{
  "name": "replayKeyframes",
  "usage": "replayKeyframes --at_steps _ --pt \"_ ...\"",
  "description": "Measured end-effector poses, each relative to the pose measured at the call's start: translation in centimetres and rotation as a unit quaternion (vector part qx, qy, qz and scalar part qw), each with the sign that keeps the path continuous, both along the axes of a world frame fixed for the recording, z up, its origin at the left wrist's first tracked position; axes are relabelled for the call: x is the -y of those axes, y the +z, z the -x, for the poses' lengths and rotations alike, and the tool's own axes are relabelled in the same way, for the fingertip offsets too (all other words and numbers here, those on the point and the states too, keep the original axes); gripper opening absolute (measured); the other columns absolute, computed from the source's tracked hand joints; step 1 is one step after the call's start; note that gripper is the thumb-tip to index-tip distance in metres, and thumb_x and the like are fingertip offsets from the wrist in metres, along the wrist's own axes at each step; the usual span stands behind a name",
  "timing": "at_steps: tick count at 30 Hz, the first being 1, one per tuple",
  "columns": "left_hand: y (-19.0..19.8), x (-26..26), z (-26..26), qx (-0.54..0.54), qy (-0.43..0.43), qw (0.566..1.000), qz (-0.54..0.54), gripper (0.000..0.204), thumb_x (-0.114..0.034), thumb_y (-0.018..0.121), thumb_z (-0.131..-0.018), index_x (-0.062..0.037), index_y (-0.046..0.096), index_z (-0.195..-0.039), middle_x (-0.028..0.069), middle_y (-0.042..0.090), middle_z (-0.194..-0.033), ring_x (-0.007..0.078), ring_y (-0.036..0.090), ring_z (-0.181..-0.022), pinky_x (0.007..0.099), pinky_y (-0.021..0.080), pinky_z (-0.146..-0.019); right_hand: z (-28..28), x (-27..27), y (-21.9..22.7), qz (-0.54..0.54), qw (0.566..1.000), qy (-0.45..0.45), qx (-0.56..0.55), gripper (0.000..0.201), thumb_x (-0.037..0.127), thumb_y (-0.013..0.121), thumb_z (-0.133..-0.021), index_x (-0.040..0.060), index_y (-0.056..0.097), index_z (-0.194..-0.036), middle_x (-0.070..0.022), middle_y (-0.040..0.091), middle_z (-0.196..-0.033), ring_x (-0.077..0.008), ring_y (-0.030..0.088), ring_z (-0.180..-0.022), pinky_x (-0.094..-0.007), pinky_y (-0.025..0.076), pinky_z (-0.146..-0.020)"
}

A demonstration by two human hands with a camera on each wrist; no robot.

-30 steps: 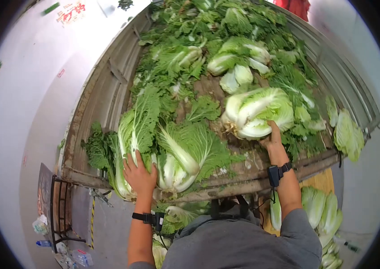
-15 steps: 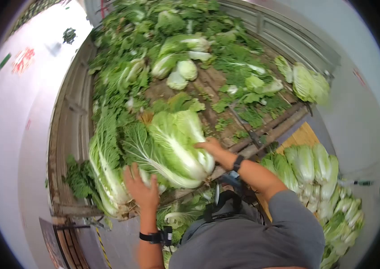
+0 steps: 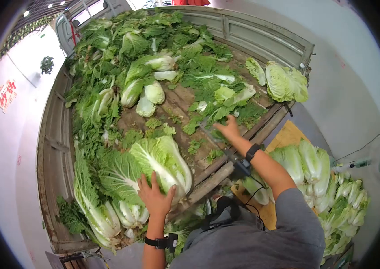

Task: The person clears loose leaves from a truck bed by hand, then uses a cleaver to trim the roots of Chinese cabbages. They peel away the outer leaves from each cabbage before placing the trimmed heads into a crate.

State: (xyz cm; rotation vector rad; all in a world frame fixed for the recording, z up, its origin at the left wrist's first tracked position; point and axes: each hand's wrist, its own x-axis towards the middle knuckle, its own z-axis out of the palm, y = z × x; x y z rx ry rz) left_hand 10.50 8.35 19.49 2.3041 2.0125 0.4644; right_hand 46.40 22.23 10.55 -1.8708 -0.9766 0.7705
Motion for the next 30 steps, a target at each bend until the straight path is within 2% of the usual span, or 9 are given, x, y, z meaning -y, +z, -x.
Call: replayKeyframes --at_steps 5,7,9,11,19,26,27,28,30 --pt "-1.1 -1.5 -1.8 -0.038 0.046 0.997 0.057 0.085 -0.063 0.065 -0.074 -0.0165 0.044 -0.142 0.0218 0.033 -0.148 0.0435 0.027 -0.138 0.0634 0.023 -0.106 -14.8 -3.7 1.9 -0.004 0.964 -0.169 0.204 0.108 0.054 0.079 -0.069 -0.0004 0.025 -0.146 -0.0277 0.034 -0.144 -0.0425 0.038 -0.131 -0.048 0.035 -0.107" --pt "-1.2 -1.6 -1.8 -0.03 0.05 0.997 0.059 0.085 -0.062 0.066 -0.073 -0.0165 0.045 -0.141 0.0221 0.035 -0.146 0.0431 0.028 -0.137 0.0646 0.022 -0.106 -19.7 -3.9 4.3 0.026 0.965 -0.188 0.183 0.117 0.056 0.081 -0.063 0.0007 0.021 -0.148 -0.0292 0.033 -0.144 -0.0426 0.037 -0.131 -0.0482 0.035 -0.107" --pt "-1.1 -1.5 -1.6 -0.026 0.053 0.995 0.076 0.085 -0.062 0.064 -0.074 -0.017 0.043 -0.143 0.0199 0.033 -0.149 0.0416 0.027 -0.138 0.062 0.022 -0.107 -23.4 -5.3 4.4 0.072 0.925 -0.287 0.237 0.12 0.054 0.082 -0.06 0.0085 0.018 -0.15 -0.032 0.025 -0.147 -0.0453 0.034 -0.132 -0.0475 0.037 -0.106" --pt "-1.2 -1.6 -1.3 -0.008 0.054 0.996 0.075 0.087 -0.06 0.069 -0.07 -0.0167 0.044 -0.142 0.0204 0.035 -0.147 0.0422 0.027 -0.138 0.0638 0.022 -0.107 -27.6 -6.0 4.1 0.108 0.904 -0.318 0.265 0.123 0.058 0.083 -0.058 0.0169 0.015 -0.152 -0.0327 0.02 -0.148 -0.0458 0.028 -0.136 -0.0539 0.037 -0.105" --pt "-1.7 -2.1 -1.0 0.029 0.047 0.997 0.062 0.088 -0.057 0.071 -0.066 -0.012 0.048 -0.138 0.0207 0.037 -0.146 0.0423 0.031 -0.135 0.0587 0.021 -0.108 -35.8 -7.7 2.6 0.21 0.885 -0.289 0.299 0.138 0.063 0.085 -0.048 0.0189 0.007 -0.153 -0.0348 0.01 -0.151 -0.0487 0.017 -0.14 -0.0547 0.026 -0.112" --pt "-2.1 -2.4 -0.5 0.032 0.048 0.996 0.07 0.09 -0.066 0.063 -0.069 -0.0074 0.049 -0.136 0.0233 0.038 -0.143 0.0447 0.032 -0.133 0.0583 0.023 -0.107 -41.0 -8.7 1.8 0.279 0.878 -0.203 0.333 0.145 0.062 0.087 -0.042 0.0177 0.006 -0.153 -0.0349 0.016 -0.15 -0.0443 0.006 -0.144 -0.0602 0.014 -0.113" --pt "-2.2 -2.5 -0.4 0.031 0.048 0.996 0.072 0.089 -0.066 0.063 -0.07 -0.0071 0.049 -0.136 0.0235 0.038 -0.143 0.0451 0.032 -0.133 0.0582 0.023 -0.106 -41.7 -8.5 1.2 0.247 0.893 -0.208 0.315 0.142 0.056 0.089 -0.043 0.0171 0.009 -0.153 -0.0346 0.022 -0.148 -0.045 0.014 -0.142 -0.0564 0.025 -0.111" --pt "-2.2 -2.6 -0.4 0.03 0.048 0.996 0.075 0.089 -0.067 0.062 -0.07 -0.0069 0.049 -0.136 0.0238 0.039 -0.142 0.0455 0.032 -0.132 0.0582 0.023 -0.106 -41.9 -8.0 0.7 0.21 0.903 -0.203 0.315 0.137 0.051 0.09 -0.045 0.0167 0.012 -0.152 -0.0339 0.029 -0.146 -0.0456 0.031 -0.135 -0.0497 0.037 -0.105" --pt "-2.2 -2.6 -0.4 0.033 0.05 0.995 0.078 0.089 -0.068 0.061 -0.071 -0.0067 0.049 -0.135 0.024 0.039 -0.142 0.0461 0.032 -0.132 0.0584 0.024 -0.106 -42.0 -7.8 0.5 0.209 0.907 -0.204 0.303 0.128 0.041 0.09 -0.047 0.0184 0.019 -0.151 -0.0302 0.041 -0.137 -0.0441 0.044 -0.125 -0.0488 0.043 -0.099"
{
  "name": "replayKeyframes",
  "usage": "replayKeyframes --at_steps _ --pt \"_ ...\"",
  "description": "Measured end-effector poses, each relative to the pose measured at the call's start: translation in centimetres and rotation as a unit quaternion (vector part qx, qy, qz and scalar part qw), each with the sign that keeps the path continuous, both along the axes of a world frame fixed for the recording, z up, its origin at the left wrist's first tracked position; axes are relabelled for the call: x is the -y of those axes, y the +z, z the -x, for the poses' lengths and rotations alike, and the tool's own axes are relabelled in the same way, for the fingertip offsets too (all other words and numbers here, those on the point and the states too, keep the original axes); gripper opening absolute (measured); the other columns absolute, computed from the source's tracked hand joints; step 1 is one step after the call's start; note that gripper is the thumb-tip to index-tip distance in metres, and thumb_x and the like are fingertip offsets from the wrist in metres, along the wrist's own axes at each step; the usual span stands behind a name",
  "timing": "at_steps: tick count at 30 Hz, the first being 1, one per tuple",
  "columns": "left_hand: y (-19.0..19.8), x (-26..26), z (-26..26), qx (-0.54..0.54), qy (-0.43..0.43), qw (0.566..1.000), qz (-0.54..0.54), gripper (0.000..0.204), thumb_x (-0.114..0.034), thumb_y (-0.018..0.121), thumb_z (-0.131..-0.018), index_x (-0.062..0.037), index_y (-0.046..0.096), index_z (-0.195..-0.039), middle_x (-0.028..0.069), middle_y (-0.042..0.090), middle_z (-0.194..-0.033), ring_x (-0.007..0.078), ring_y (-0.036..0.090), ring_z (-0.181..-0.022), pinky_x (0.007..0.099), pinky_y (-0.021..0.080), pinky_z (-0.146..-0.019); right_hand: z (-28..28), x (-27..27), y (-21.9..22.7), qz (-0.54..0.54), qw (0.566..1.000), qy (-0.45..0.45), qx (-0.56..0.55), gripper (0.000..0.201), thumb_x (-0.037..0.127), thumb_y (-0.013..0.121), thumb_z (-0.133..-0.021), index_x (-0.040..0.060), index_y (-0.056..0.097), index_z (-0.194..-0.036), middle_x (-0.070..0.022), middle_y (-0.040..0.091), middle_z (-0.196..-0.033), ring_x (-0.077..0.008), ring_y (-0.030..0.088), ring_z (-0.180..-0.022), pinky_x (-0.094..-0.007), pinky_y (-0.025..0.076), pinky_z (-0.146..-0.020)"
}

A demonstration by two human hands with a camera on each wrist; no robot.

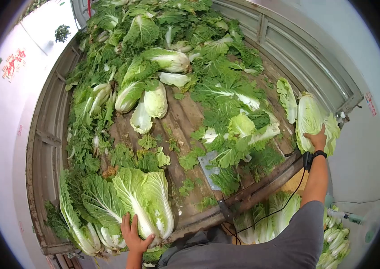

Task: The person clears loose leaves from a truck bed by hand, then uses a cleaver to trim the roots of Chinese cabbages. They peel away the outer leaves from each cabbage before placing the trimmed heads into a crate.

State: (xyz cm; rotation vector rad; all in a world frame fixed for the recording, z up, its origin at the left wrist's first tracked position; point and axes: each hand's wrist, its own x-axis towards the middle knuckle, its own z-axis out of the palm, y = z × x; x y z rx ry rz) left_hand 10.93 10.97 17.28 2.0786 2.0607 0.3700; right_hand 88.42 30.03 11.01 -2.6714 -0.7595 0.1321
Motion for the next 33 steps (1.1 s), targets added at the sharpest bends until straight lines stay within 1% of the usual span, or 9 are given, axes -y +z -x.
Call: replayKeyframes --at_steps 7,10,14,19,24,27,30,31,33 --pt "-0.2 -0.2 0.4 0.011 -0.009 1.0 -0.005 0.087 -0.067 0.063 -0.07 -0.0075 0.051 -0.133 0.0238 0.038 -0.142 0.046 0.033 -0.131 0.0607 0.024 -0.104 5.7 -1.9 2.8 0.039 0.993 -0.029 0.103 0.098 0.034 0.084 -0.059 0.0278 0.036 -0.145 -0.021 0.048 -0.121 -0.0388 0.061 -0.1 -0.0454 0.053 -0.082" --pt "-0.1 -0.2 0.5 0.023 -0.014 1.0 -0.014 0.086 -0.065 0.066 -0.069 -0.0084 0.052 -0.133 0.0236 0.039 -0.141 0.0457 0.034 -0.13 0.0605 0.024 -0.104 8.6 -4.0 5.8 0.089 0.971 0.066 0.21 0.086 0.025 0.08 -0.063 0.026 0.043 -0.14 -0.019 0.049 -0.117 -0.0386 0.061 -0.098 -0.0447 0.054 -0.08" --pt "0.1 -0.2 0.9 0.044 -0.013 0.999 -0.028 0.086 -0.065 0.068 -0.067 -0.0102 0.054 -0.131 0.0232 0.042 -0.139 0.0449 0.036 -0.129 0.0602 0.026 -0.103 9.7 -8.2 10.4 0.15 0.898 0.22 0.35 0.067 0.008 0.071 -0.068 0.0245 0.053 -0.131 -0.017 0.05 -0.113 -0.0368 0.062 -0.093 -0.0437 0.054 -0.075" --pt "0.1 -0.2 1.5 0.058 -0.02 0.997 -0.055 0.085 -0.062 0.07 -0.065 -0.0125 0.054 -0.132 0.0237 0.045 -0.137 0.044 0.039 -0.128 0.0607 0.028 -0.103 17.0 -10.7 19.3 0.156 0.821 0.401 0.375 0.062 0.005 0.071 -0.062 0.022 0.06 -0.121 -0.0139 0.055 -0.105 -0.0356 0.062 -0.093 -0.0428 0.053 -0.078" --pt "-0.1 0.4 1.9 0.072 -0.013 0.995 -0.064 0.085 -0.065 0.068 -0.067 -0.0148 0.053 -0.134 0.0224 0.045 -0.138 0.0433 0.039 -0.13 0.0636 0.028 -0.103 29.1 -6.9 28.0 0.058 0.781 0.526 0.33 0.067 0.005 0.074 -0.055 0.0208 0.062 -0.119 -0.014 0.056 -0.104 -0.0356 0.06 -0.094 -0.0443 0.05 -0.079" --pt "0.0 0.7 2.0 0.052 -0.013 0.997 -0.053 0.09 -0.069 0.066 -0.068 -0.0149 0.049 -0.138 0.0205 0.042 -0.142 0.0417 0.036 -0.133 0.0632 0.026 -0.106 35.8 -3.0 32.3 -0.056 0.68 0.636 0.36 0.068 0.007 0.076 -0.054 0.0204 0.063 -0.119 -0.0128 0.056 -0.103 -0.0346 0.059 -0.097 -0.0428 0.049 -0.079" --pt "0.5 1.2 2.0 0.047 -0.008 0.998 -0.049 0.102 -0.071 0.066 -0.067 -0.0095 0.038 -0.143 0.0225 0.038 -0.144 0.04 0.034 -0.135 0.0615 0.025 -0.107 43.3 1.7 37.0 -0.063 0.629 0.698 0.336 0.069 0.008 0.077 -0.054 0.021 0.063 -0.119 -0.0112 0.057 -0.103 -0.0337 0.059 -0.098 -0.0408 0.049 -0.079" --pt "0.6 1.8 2.2 0.09 -0.003 0.994 -0.066 0.113 -0.07 0.071 -0.064 -0.0078 0.027 -0.148 0.0266 0.031 -0.146 0.0432 0.031 -0.135 0.0608 0.025 -0.108 45.9 3.6 38.2 -0.074 0.604 0.721 0.33 0.07 0.008 0.078 -0.053 0.0212 0.062 -0.12 -0.011 0.057 -0.104 -0.0334 0.059 -0.097 -0.0405 0.049 -0.079" --pt "2.1 2.9 2.6 0.17 -0.022 0.965 -0.199 0.117 -0.067 0.074 -0.062 -0.0101 0.021 -0.149 0.0294 0.026 -0.147 0.0468 0.029 -0.135 0.0602 0.025 -0.107 51.0 7.6 40.3 -0.095 0.555 0.76 0.324 0.072 0.01 0.079 -0.052 0.0217 0.062 -0.121 -0.0105 0.058 -0.104 -0.0328 0.059 -0.097 -0.04 0.049 -0.078"
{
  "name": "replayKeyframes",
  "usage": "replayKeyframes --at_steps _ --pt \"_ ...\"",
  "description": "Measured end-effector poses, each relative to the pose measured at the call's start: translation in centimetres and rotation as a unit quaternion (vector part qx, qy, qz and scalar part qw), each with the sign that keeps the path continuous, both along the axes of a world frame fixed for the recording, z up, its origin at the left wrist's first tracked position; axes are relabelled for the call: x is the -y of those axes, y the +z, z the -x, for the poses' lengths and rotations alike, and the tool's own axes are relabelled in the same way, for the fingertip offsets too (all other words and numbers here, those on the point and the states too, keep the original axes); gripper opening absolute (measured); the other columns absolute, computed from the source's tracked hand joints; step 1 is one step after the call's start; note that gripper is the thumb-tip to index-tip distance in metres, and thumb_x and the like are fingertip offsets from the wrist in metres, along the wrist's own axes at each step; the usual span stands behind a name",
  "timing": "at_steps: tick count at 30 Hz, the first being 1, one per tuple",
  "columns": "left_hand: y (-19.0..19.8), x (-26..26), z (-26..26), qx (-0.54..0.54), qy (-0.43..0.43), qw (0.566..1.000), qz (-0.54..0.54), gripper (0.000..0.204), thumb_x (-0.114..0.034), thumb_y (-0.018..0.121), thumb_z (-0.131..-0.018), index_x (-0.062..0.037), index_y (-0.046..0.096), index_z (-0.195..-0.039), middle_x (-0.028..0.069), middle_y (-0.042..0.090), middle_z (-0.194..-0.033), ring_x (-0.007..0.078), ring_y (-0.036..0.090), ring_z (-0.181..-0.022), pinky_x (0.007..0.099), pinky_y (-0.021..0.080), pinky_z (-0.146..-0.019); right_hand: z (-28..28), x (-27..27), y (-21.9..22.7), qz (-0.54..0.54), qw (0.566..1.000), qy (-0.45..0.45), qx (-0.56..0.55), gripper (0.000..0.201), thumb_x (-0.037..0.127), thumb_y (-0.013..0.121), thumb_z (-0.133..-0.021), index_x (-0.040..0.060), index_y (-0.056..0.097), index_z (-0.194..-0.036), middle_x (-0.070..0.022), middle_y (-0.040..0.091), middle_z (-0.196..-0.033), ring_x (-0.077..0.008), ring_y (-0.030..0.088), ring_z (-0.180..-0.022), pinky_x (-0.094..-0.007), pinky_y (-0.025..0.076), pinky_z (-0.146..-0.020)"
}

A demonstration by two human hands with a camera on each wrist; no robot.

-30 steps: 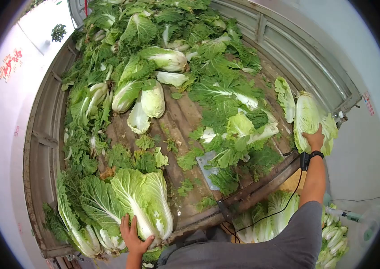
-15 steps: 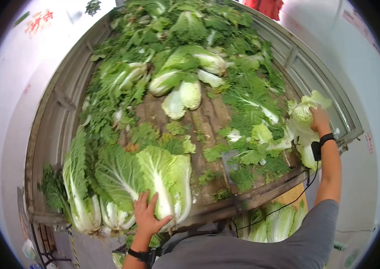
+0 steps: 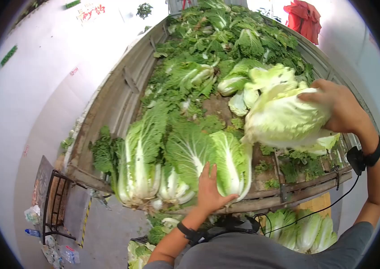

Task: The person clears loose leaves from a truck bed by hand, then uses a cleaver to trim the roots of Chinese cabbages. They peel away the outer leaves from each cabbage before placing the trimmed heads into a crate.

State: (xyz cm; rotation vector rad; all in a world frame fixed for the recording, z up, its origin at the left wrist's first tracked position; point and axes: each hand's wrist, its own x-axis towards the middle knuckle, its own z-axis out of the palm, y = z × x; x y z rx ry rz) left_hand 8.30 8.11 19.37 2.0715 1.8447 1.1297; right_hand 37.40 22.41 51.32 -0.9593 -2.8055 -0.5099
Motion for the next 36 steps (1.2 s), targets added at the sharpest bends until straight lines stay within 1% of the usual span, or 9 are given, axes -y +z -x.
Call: replayKeyframes --at_steps 5,6,11,20,23,25,29,32,36 --pt "6.1 3.5 3.7 0.026 -0.04 0.973 -0.227 0.12 -0.056 0.084 -0.059 -0.0157 0.018 -0.151 0.0319 0.022 -0.148 0.0515 0.027 -0.134 0.0587 0.027 -0.107 12.0 7.7 3.4 0.161 0.975 0.142 0.064 0.071 0.022 0.08 -0.054 0.02 0.062 -0.122 -0.0114 0.061 -0.1 -0.0325 0.062 -0.093 -0.0411 0.049 -0.078" --pt "6.9 5.4 4.5 0.079 0.029 0.973 -0.217 0.114 -0.048 0.086 -0.059 -0.0125 0.025 -0.148 0.0293 0.034 -0.143 0.0473 0.037 -0.129 0.055 0.034 -0.104 14.3 8.7 3.7 0.182 0.967 0.159 0.076 0.071 0.025 0.079 -0.055 0.0183 0.061 -0.123 -0.0122 0.062 -0.1 -0.0326 0.062 -0.094 -0.0418 0.05 -0.079" --pt "5.6 10.8 10.1 0.089 0.086 0.969 -0.212 0.099 -0.039 0.088 -0.057 -0.003 0.041 -0.137 0.0233 0.053 -0.126 0.0372 0.055 -0.113 0.0441 0.045 -0.095 24.2 11.5 2.7 0.243 0.941 0.177 0.153 0.071 0.033 0.081 -0.06 0.0168 0.059 -0.125 -0.0127 0.062 -0.102 -0.0324 0.062 -0.095 -0.0417 0.05 -0.083" --pt "-2.6 21.7 15.5 0.383 0.24 0.885 -0.115 0.085 -0.018 0.085 -0.062 0.0021 0.042 -0.134 0.0132 0.056 -0.121 0.0244 0.058 -0.106 0.0363 0.048 -0.092 30.2 12.7 -1.9 0.173 0.94 0.279 -0.095 0.048 0.03 0.07 -0.079 0.0076 0.059 -0.12 -0.016 0.06 -0.111 -0.0327 0.058 -0.107 -0.0427 0.046 -0.094" --pt "-5.9 27.3 17.6 0.516 0.183 0.817 -0.18 0.063 -0.019 0.073 -0.076 0.0047 0.046 -0.128 0.0135 0.056 -0.121 0.0249 0.057 -0.106 0.0392 0.048 -0.094 28.5 12.6 -6.2 0.14 0.939 0.278 -0.148 0.039 0.029 0.067 -0.081 0.0076 0.062 -0.113 -0.0154 0.06 -0.107 -0.0334 0.058 -0.102 -0.0437 0.047 -0.088" --pt "-9.7 34.1 19.5 0.569 0.304 0.758 -0.093 0.045 -0.015 0.055 -0.087 0.0047 0.047 -0.127 0.0156 0.056 -0.121 0.0267 0.059 -0.106 0.0408 0.051 -0.091 26.7 12.8 -10.7 0.151 0.94 0.248 -0.179 0.036 0.028 0.066 -0.081 0.0076 0.063 -0.111 -0.015 0.061 -0.105 -0.034 0.058 -0.1 -0.0441 0.047 -0.087" --pt "-4.1 38.5 18.9 0.623 0.375 0.686 0.008 0.043 -0.016 0.047 -0.091 0.0045 0.047 -0.128 0.0184 0.055 -0.123 0.0291 0.059 -0.109 0.043 0.054 -0.088 22.7 14.1 -22.8 0.261 0.918 0.169 -0.246 0.029 0.024 0.064 -0.083 0.0068 0.064 -0.106 -0.0144 0.061 -0.1 -0.034 0.058 -0.097 -0.0435 0.047 -0.085" --pt "-7.7 43.1 18.8 0.604 0.393 0.694 0.014 0.048 -0.024 0.047 -0.093 -0.0001 0.041 -0.135 0.0168 0.053 -0.129 0.0311 0.058 -0.113 0.0443 0.053 -0.091 20.5 16.5 -30.0 0.319 0.901 0.137 -0.261 0.028 0.016 0.067 -0.081 0.0072 0.063 -0.107 -0.0134 0.062 -0.106 -0.0338 0.06 -0.099 -0.0413 0.048 -0.087" --pt "-13.4 45.2 16.4 0.657 0.418 0.623 0.072 0.051 -0.031 0.045 -0.096 -0.0049 0.037 -0.139 0.0143 0.052 -0.132 0.0314 0.055 -0.117 0.0475 0.05 -0.095 20.1 21.0 -36.7 0.416 0.876 0.136 -0.205 0.03 0.018 0.066 -0.079 0.0061 0.063 -0.106 -0.0152 0.062 -0.096 -0.0355 0.061 -0.09 -0.0427 0.049 -0.08"
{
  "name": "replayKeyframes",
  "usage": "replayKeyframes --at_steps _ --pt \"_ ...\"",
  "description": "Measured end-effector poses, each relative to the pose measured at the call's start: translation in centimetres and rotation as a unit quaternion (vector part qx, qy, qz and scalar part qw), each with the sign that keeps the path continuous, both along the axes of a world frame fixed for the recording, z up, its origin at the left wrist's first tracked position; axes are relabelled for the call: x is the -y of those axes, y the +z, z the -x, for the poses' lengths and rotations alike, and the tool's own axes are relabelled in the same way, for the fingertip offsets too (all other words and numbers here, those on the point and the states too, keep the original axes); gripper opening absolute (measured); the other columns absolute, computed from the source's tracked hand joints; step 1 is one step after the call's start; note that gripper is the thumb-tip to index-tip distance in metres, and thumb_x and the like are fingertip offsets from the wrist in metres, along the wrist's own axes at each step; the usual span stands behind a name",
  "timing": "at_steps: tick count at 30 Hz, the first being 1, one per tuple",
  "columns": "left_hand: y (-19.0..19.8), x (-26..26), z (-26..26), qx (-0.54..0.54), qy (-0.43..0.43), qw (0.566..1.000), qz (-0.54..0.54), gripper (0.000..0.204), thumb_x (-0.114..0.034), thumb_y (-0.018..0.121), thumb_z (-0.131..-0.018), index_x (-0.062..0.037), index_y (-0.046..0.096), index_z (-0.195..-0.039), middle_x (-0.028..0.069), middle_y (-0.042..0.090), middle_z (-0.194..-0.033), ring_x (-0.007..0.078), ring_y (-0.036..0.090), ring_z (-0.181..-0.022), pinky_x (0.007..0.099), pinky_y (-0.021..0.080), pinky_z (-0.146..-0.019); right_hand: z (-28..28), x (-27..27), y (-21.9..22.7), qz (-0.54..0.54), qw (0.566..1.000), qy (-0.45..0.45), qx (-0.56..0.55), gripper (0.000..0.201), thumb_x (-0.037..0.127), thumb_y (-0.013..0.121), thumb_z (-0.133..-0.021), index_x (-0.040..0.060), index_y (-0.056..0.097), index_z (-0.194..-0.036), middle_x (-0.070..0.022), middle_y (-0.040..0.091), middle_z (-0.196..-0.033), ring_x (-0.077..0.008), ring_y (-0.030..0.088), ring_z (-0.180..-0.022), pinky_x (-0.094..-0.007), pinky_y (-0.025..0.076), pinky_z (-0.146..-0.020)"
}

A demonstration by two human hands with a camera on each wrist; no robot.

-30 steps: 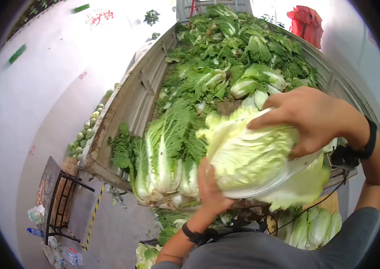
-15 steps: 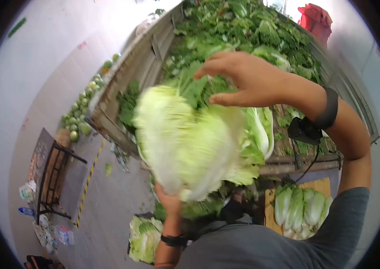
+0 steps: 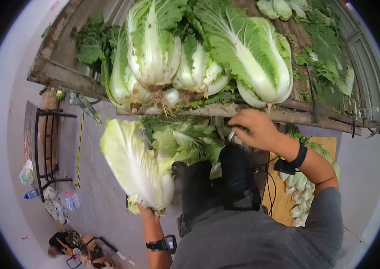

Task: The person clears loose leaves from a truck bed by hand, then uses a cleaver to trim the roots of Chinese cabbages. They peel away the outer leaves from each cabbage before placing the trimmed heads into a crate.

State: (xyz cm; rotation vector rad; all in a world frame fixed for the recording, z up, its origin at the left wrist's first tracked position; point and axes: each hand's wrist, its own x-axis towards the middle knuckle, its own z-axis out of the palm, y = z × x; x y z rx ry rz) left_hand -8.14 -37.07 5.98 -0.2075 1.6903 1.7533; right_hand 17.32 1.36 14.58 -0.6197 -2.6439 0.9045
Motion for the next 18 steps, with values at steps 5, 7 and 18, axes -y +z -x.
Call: replayKeyframes --at_steps 5,7,18 --pt "-8.4 -1.0 -1.6 0.161 0.023 0.987 0.013 0.053 -0.035 0.042 -0.097 -0.0037 0.037 -0.14 0.0166 0.05 -0.135 0.0344 0.054 -0.118 0.0485 0.049 -0.096 -1.7 2.9 -8.3 0.078 0.924 0.175 0.33 0.051 0.03 0.071 -0.076 0.0047 0.058 -0.118 -0.017 0.064 -0.099 -0.038 0.061 -0.098 -0.0456 0.049 -0.082" --pt "-10.5 -3.0 -2.3 0.18 0.028 0.983 -0.006 0.053 -0.035 0.041 -0.098 -0.0031 0.037 -0.14 0.0174 0.049 -0.136 0.0354 0.054 -0.118 0.0492 0.048 -0.096 -1.5 3.1 -9.8 0.089 0.827 0.259 0.491 0.057 0.034 0.069 -0.08 0.0046 0.054 -0.127 -0.0179 0.064 -0.104 -0.0389 0.06 -0.102 -0.0452 0.05 -0.085" --pt "-18.3 -7.1 0.3 0.123 -0.007 0.99 -0.064 0.059 -0.044 0.032 -0.101 -0.0026 0.034 -0.143 0.0181 0.046 -0.14 0.0376 0.052 -0.12 0.0515 0.047 -0.098 -2.9 9.9 -25.1 0.17 0.944 0.082 0.269 0.057 0.035 0.065 -0.085 0.0027 0.053 -0.13 -0.0203 0.063 -0.114 -0.0372 0.061 -0.103 -0.0447 0.049 -0.086"
